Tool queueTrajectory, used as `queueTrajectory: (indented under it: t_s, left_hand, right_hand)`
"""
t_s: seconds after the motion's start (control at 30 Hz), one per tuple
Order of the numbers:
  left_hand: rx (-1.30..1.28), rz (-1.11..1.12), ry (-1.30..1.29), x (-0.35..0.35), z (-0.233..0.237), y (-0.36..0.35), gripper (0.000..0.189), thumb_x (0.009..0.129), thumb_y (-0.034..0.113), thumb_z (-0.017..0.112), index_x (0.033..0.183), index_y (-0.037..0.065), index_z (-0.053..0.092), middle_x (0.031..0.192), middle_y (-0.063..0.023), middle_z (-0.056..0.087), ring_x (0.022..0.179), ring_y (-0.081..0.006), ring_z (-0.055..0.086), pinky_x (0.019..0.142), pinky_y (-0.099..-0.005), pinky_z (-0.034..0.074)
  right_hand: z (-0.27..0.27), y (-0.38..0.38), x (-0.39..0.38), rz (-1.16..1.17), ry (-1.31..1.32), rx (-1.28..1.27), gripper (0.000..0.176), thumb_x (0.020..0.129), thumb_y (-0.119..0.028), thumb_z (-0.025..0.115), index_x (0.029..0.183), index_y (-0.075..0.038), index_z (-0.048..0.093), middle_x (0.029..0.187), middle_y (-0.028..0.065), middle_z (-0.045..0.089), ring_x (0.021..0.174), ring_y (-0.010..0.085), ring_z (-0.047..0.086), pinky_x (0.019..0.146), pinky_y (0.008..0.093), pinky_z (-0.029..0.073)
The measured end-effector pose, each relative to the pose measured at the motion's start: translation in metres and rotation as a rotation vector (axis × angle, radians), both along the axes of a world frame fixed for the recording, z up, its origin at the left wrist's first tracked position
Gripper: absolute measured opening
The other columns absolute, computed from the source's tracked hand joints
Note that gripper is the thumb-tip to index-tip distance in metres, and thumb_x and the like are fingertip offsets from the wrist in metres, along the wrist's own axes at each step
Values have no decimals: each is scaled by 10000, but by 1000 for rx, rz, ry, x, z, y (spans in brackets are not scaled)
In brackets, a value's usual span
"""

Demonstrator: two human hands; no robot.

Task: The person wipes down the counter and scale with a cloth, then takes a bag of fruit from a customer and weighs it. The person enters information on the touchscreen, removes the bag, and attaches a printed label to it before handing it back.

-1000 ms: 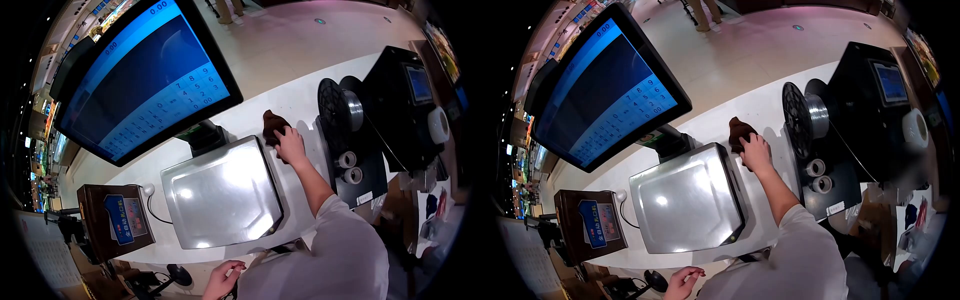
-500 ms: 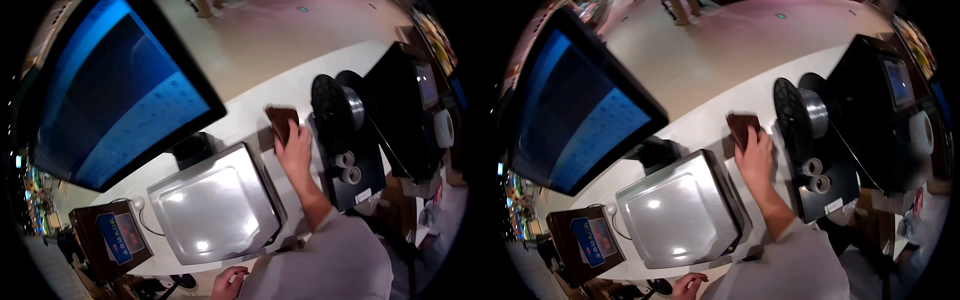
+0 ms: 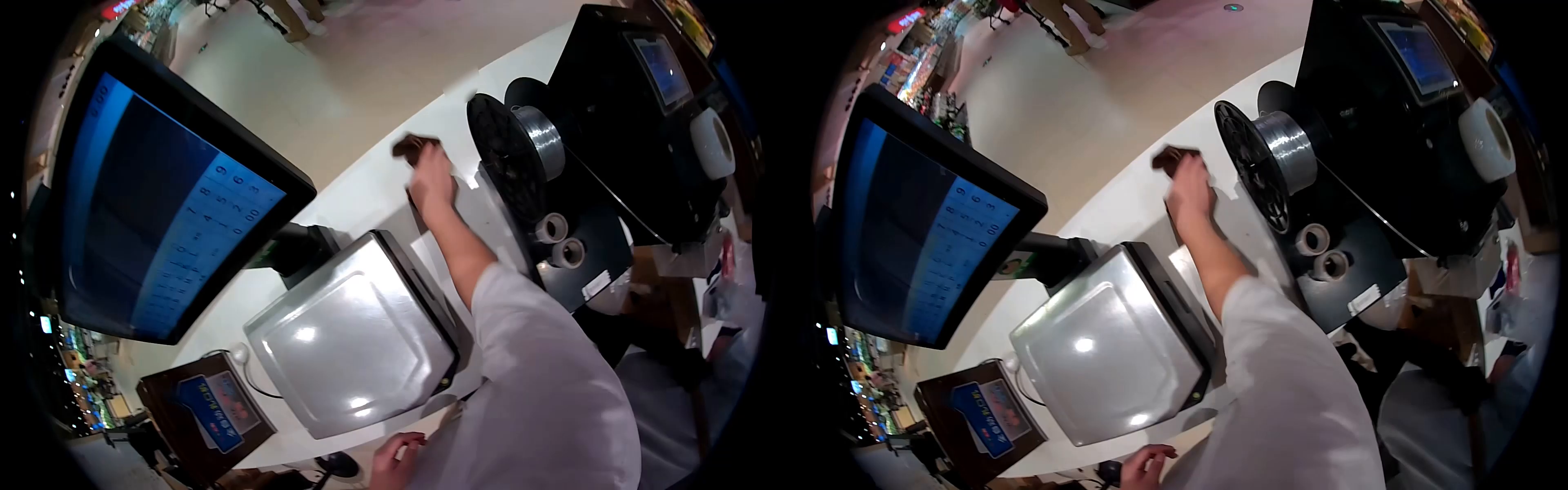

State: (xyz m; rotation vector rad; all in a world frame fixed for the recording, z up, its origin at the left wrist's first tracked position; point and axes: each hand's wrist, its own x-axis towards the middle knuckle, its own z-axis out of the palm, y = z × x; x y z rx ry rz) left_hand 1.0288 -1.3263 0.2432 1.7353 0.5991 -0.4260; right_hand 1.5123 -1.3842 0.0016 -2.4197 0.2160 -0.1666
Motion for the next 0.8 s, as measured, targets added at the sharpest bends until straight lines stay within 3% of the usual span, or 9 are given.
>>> queueTrajectory:
  t_s: [0.03,0.1,0.2,0.27,0.4,0.47,0.53,0.67,0.8]
  left_hand:
    - [20,2,-20,-1,1,1,159,1019,119,559,1068,17,671,958,-65,704,882,-143,643,703,-271,498]
    - [43,16,-18,-4,0,4,156,1016,116,563,1053,5,667,965,-78,700,903,-152,640,759,-274,494]
    - [35,14,54,8,15,4,155,1020,102,548,1045,1,664,976,-86,695,924,-166,634,830,-274,477]
    - [60,-32,46,19,15,4,157,1023,98,541,1042,1,663,970,-81,690,919,-164,630,818,-273,476]
    - [17,-41,50,21,8,4,163,1023,101,539,1041,1,665,972,-82,688,913,-155,621,794,-275,482]
    - [8,-85,102,31,13,3,166,1020,111,550,1039,1,672,973,-90,697,907,-150,627,791,-286,492]
    - [-15,-164,61,16,-10,9,155,971,72,598,1074,-13,678,989,-108,718,917,-182,675,814,-294,520]
    - [-8,-181,80,24,-5,2,168,943,47,629,1084,-26,684,984,-117,724,918,-196,698,827,-291,532]
    - [20,-222,-35,10,-13,6,161,950,51,628,1084,-15,687,979,-118,719,911,-199,695,812,-296,532]
  right_hand:
    - [-10,24,34,43,-94,-113,339,945,-184,561,1248,-42,510,1249,162,546,1174,367,552,890,475,540]
    - [21,53,60,203,-104,29,354,943,-188,572,1262,-40,532,1237,151,549,1106,367,572,877,463,545]
    - [84,56,27,193,-220,95,400,930,-200,607,1296,-50,559,1253,140,551,1145,360,564,894,463,537]
    - [82,33,-19,124,-430,165,440,913,-213,644,1324,-84,554,1230,146,568,1128,361,569,896,460,525]
    - [94,-64,-169,71,-4,-58,683,876,-183,677,1482,-93,375,1433,196,416,1286,397,447,986,463,491]
    - [94,-105,-233,167,66,-95,762,835,-195,713,1502,-94,361,1495,209,367,1211,420,473,954,457,508]
    - [72,-130,-266,264,204,-305,771,811,-216,724,1491,-72,391,1541,234,324,1081,348,534,800,393,573]
    - [39,-117,-250,158,283,-367,824,818,-260,729,1513,-47,341,1582,247,246,1068,336,543,822,371,575]
    - [23,-73,-171,56,334,-244,691,901,-186,580,1513,-7,314,1592,275,204,1217,382,503,889,424,557]
